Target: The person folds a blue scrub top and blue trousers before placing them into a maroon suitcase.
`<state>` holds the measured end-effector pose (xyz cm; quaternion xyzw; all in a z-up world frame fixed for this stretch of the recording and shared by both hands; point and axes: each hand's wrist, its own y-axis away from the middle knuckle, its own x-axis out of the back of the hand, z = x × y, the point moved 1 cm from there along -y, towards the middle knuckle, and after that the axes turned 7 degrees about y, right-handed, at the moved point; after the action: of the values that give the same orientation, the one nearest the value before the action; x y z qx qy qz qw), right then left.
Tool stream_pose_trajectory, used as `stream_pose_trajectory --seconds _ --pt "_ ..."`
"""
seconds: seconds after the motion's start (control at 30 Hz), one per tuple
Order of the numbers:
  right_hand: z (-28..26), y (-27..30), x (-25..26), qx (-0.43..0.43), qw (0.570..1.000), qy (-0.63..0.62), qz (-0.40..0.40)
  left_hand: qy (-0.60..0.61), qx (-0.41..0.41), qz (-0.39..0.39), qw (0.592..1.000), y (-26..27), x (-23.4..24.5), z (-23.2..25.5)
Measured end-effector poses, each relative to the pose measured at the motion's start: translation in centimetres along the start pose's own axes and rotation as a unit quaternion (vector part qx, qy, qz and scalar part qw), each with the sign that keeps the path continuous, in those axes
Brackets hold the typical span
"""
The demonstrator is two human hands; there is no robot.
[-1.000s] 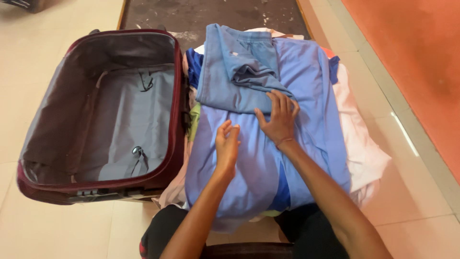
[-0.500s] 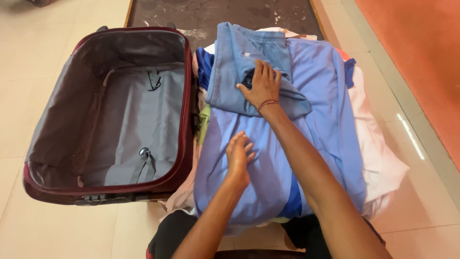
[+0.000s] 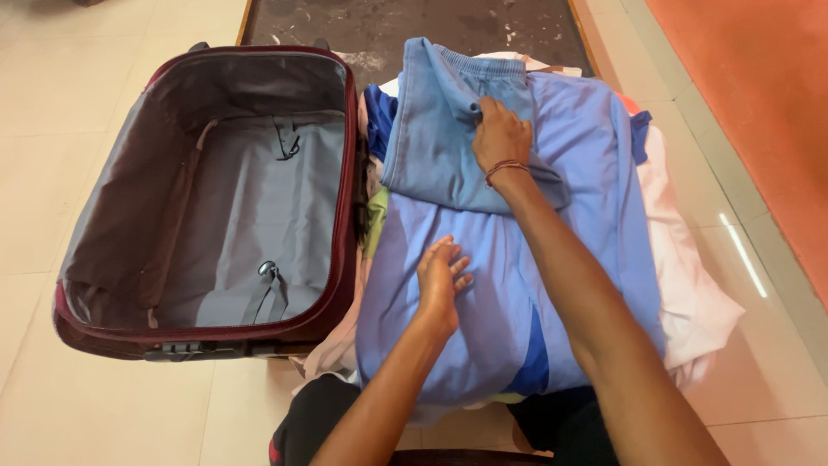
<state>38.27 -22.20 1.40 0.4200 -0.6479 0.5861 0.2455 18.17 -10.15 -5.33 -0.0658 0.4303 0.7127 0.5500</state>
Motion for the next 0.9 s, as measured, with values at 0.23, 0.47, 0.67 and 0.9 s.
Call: stream_pose_trajectory --seconds 0.23,0.47,0.67,0.9 --pt "-0.6 1.8 6.3 0.050 0.997 -0.053 0.016 0.011 -0.033 -0.023 0.999 -0.3 -0.3 0.3" --pt "-0.8 7.3 11.6 0.122 0.989 -0.081 -0.009 0.079 -0.125 -0.079 0.986 -0.4 -0.5 1.8" --pt "-0.8 13.9 15.8 0.204 0.970 -0.132 -0.003 0.167 -0.162 -0.065 0.970 0.9 -0.8 5.7" --pt "0.5 20.9 17.2 0.192 0.964 -0.167 -0.075 0.151 -0.243 0.118 0.951 -0.1 0.9 4.3"
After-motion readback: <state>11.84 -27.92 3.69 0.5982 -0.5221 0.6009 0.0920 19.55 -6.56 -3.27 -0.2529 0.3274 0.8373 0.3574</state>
